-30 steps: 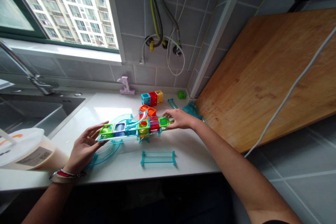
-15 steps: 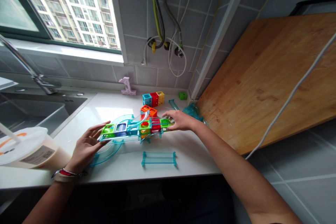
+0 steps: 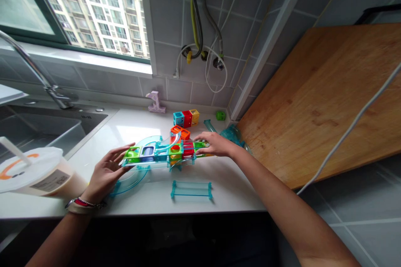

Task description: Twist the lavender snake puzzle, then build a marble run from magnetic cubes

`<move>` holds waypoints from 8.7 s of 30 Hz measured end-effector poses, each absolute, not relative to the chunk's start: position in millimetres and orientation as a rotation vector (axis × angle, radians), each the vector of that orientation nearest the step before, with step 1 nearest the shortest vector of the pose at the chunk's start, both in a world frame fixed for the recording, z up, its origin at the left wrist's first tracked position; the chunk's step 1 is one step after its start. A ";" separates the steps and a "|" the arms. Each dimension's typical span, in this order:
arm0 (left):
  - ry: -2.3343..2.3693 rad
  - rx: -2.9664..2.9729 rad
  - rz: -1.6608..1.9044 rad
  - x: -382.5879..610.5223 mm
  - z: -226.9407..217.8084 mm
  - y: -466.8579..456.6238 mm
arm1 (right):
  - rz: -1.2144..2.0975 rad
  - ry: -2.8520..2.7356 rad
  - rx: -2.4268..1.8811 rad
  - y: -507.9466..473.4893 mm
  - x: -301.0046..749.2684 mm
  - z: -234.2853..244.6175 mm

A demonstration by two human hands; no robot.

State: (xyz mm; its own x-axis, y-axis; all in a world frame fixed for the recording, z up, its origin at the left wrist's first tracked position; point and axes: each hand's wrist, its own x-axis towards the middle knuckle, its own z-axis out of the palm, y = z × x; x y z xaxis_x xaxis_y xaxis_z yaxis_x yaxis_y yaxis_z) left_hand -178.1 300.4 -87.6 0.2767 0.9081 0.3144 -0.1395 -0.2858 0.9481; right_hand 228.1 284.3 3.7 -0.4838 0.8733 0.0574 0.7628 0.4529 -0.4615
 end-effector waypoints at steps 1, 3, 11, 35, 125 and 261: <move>0.751 1.483 1.236 -178.4 -88.3 300.6 | 0.542 -2.423 -1.395 284.9 228.2 3.1; 0.751 1.487 1.234 -178.9 -89.2 301.3 | 0.526 -2.425 -1.383 286.2 228.4 1.9; 0.740 1.494 1.250 -178.8 -89.4 301.9 | 0.537 -2.432 -1.410 287.5 231.0 4.2; 0.748 1.493 1.241 -178.4 -90.1 301.3 | 0.204 -2.512 -1.521 270.8 211.2 0.9; 0.842 1.553 1.186 -163.5 -84.8 314.1 | 0.418 -2.620 -1.436 292.9 224.1 -4.4; 0.854 1.609 1.043 -171.2 -92.1 313.5 | 0.816 -2.422 -1.662 307.3 236.8 15.0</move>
